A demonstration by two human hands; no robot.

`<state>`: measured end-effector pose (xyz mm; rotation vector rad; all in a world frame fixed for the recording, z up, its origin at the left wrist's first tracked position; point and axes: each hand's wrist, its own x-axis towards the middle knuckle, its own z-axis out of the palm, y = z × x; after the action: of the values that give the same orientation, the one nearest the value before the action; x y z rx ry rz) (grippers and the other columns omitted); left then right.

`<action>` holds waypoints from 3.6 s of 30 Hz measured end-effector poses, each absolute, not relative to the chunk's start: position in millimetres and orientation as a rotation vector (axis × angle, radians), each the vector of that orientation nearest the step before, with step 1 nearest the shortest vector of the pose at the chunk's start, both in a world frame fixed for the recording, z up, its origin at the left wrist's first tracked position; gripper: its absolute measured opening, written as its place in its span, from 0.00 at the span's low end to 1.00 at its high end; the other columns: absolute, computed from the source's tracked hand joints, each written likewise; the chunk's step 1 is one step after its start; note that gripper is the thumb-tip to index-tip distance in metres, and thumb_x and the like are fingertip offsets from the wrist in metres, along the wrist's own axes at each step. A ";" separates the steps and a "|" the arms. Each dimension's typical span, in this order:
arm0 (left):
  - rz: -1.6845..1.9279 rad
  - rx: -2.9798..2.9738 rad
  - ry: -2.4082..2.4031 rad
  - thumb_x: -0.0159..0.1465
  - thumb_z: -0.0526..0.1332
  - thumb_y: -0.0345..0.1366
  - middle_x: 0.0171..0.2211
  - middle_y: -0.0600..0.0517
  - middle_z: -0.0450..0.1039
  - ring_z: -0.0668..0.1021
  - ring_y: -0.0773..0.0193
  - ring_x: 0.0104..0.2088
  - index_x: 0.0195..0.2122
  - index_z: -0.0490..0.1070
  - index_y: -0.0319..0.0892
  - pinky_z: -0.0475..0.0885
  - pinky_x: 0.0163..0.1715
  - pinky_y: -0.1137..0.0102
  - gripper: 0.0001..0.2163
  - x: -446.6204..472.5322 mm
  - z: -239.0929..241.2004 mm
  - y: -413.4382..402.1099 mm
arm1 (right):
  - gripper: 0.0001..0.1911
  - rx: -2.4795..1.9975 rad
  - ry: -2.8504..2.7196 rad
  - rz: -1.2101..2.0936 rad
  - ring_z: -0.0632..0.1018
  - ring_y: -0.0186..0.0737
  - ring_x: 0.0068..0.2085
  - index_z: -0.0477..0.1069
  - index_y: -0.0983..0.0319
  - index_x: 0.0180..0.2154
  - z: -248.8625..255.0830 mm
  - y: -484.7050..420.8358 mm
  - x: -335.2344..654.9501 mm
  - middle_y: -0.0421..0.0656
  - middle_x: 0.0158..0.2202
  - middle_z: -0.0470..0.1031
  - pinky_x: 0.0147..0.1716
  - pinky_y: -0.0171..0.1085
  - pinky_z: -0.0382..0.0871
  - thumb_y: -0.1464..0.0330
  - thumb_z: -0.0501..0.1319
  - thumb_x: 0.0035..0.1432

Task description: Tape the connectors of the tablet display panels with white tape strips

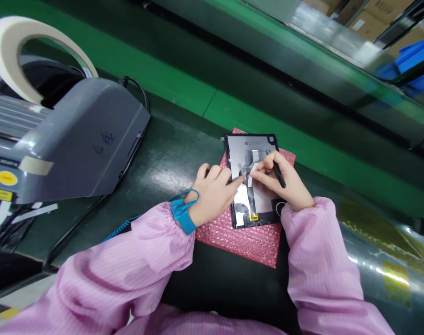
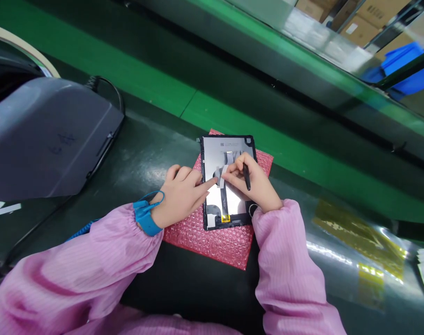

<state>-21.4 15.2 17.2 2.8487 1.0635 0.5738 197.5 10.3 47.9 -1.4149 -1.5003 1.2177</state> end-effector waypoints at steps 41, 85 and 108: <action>0.391 2.762 1.134 0.71 0.53 0.33 0.37 0.46 0.72 0.70 0.51 0.42 0.62 0.68 0.48 0.61 0.44 0.55 0.20 -24.1 19.2 20.1 | 0.25 -1.460 -1.702 1.039 0.69 0.36 0.28 0.51 0.55 0.31 32.4 8.8 191.9 0.40 0.33 0.77 0.31 0.39 0.63 0.55 0.67 0.59; 0.409 2.735 1.300 0.65 0.63 0.49 0.50 0.37 0.72 0.71 0.43 0.52 0.57 0.68 0.35 0.64 0.50 0.51 0.26 -19.0 21.1 7.2 | 0.20 -1.824 -1.219 0.447 0.74 0.41 0.31 0.51 0.54 0.37 41.9 4.6 196.2 0.38 0.33 0.71 0.33 0.39 0.66 0.57 0.63 0.57; 0.682 2.574 1.273 0.69 0.53 0.39 0.51 0.38 0.64 0.66 0.46 0.55 0.59 0.67 0.35 0.57 0.62 0.47 0.21 -24.3 -2.5 20.7 | 0.16 -2.275 -1.418 0.960 0.77 0.43 0.26 0.58 0.55 0.31 65.5 -51.7 212.6 0.37 0.24 0.77 0.31 0.40 0.64 0.56 0.63 0.58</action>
<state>-24.3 20.7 -2.5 2.5745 1.2725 0.6821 212.6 -51.7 65.5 -2.2746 -1.4178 0.9601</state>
